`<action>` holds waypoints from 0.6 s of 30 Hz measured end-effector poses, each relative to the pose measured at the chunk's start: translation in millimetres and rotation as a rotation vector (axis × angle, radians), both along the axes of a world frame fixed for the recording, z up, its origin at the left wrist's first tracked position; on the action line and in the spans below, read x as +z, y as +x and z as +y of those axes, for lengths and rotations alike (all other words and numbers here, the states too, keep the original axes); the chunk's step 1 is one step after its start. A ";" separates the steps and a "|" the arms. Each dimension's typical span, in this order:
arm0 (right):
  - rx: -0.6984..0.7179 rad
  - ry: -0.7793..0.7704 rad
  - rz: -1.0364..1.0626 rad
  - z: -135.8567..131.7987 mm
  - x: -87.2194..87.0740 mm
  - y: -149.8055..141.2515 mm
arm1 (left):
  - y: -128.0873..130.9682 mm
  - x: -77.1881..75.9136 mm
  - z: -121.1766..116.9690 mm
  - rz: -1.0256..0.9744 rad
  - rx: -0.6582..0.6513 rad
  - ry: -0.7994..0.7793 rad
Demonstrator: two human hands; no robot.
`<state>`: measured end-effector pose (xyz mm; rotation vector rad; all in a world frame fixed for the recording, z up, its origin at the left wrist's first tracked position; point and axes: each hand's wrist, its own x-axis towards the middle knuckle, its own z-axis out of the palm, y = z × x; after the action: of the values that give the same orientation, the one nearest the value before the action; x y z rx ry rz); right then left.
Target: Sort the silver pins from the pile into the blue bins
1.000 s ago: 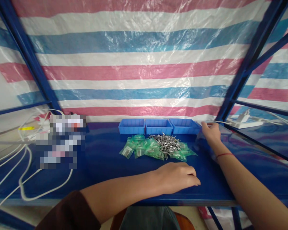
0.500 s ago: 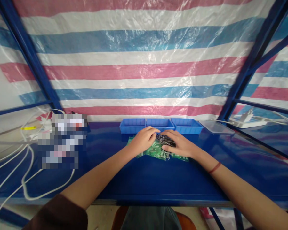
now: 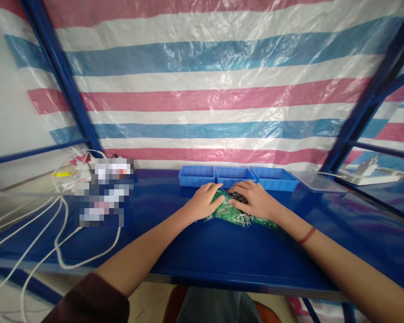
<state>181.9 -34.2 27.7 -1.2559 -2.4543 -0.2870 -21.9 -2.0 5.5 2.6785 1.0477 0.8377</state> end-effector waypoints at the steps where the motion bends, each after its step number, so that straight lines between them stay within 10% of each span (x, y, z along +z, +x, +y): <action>1: 0.002 0.006 -0.002 1.1 1.7 -3.5 | -2.6 0.0 1.8 0.023 0.021 -0.009; 18: 0.025 -0.003 0.215 17.4 -10.8 -28.1 | -2.6 9.1 8.1 -0.218 0.051 0.173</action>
<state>153.8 -16.8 16.9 -1.1904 -2.2865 -0.1334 -24.4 6.1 14.6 2.6262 1.0384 1.2516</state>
